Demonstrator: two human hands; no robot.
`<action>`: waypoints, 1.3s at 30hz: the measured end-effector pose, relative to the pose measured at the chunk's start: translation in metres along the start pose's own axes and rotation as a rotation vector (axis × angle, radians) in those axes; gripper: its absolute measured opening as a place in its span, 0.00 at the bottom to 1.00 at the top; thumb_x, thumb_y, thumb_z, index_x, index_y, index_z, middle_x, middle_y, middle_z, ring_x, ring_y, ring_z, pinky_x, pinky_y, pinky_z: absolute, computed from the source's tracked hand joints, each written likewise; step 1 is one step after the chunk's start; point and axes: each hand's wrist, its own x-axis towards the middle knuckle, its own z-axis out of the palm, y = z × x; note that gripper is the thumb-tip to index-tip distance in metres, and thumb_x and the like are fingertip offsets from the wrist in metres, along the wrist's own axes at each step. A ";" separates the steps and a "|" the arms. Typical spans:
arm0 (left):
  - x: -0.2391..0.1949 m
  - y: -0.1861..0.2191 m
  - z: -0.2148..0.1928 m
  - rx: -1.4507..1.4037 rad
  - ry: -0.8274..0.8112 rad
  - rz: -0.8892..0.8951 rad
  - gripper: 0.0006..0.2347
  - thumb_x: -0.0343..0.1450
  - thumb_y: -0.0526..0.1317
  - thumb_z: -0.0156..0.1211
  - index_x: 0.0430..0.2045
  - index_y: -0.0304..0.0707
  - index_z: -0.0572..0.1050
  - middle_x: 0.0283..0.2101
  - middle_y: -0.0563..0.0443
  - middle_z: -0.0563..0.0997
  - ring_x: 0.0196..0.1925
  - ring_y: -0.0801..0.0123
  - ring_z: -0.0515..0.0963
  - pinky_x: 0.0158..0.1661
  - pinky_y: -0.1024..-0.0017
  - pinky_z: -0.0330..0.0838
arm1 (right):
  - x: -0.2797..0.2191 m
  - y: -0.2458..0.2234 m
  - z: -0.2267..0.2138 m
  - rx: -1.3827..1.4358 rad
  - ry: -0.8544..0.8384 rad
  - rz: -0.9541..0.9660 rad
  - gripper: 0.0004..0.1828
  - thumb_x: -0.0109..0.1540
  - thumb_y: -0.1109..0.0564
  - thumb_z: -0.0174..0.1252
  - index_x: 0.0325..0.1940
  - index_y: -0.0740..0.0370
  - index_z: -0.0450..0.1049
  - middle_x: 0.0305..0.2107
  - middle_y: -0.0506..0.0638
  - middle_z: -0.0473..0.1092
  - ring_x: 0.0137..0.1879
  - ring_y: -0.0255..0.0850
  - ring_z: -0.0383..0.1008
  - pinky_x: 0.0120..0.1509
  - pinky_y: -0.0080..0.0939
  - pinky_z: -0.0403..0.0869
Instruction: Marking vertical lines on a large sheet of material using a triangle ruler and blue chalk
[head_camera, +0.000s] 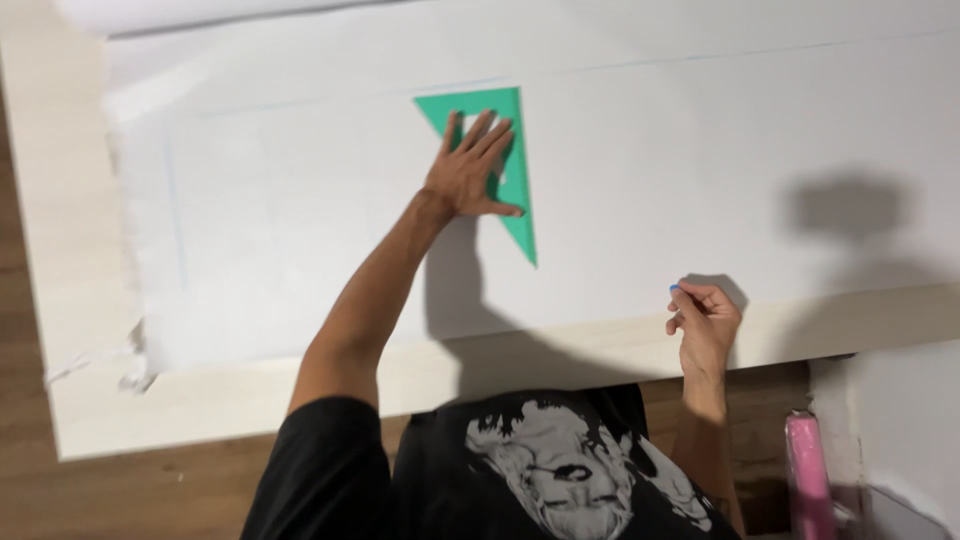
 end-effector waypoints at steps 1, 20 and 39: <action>0.009 0.005 -0.005 0.004 0.007 0.017 0.63 0.61 0.95 0.47 0.85 0.48 0.65 0.90 0.58 0.62 0.92 0.54 0.55 0.87 0.30 0.31 | 0.014 -0.005 -0.012 0.010 0.013 -0.009 0.06 0.69 0.70 0.70 0.49 0.67 0.82 0.37 0.53 0.75 0.33 0.37 0.78 0.22 0.34 0.73; 0.041 0.026 -0.010 0.034 0.004 -0.037 0.64 0.60 0.98 0.41 0.86 0.57 0.65 0.89 0.65 0.63 0.92 0.61 0.56 0.88 0.39 0.30 | 0.084 -0.009 -0.052 0.047 -0.051 0.035 0.05 0.70 0.70 0.69 0.49 0.67 0.82 0.36 0.53 0.76 0.33 0.36 0.76 0.23 0.33 0.72; 0.036 0.029 0.001 0.027 0.174 0.004 0.62 0.63 0.98 0.41 0.84 0.53 0.69 0.88 0.60 0.67 0.90 0.57 0.60 0.86 0.33 0.32 | 0.071 -0.017 -0.023 0.054 -0.075 0.052 0.06 0.69 0.69 0.69 0.50 0.67 0.82 0.36 0.53 0.76 0.33 0.37 0.77 0.23 0.34 0.73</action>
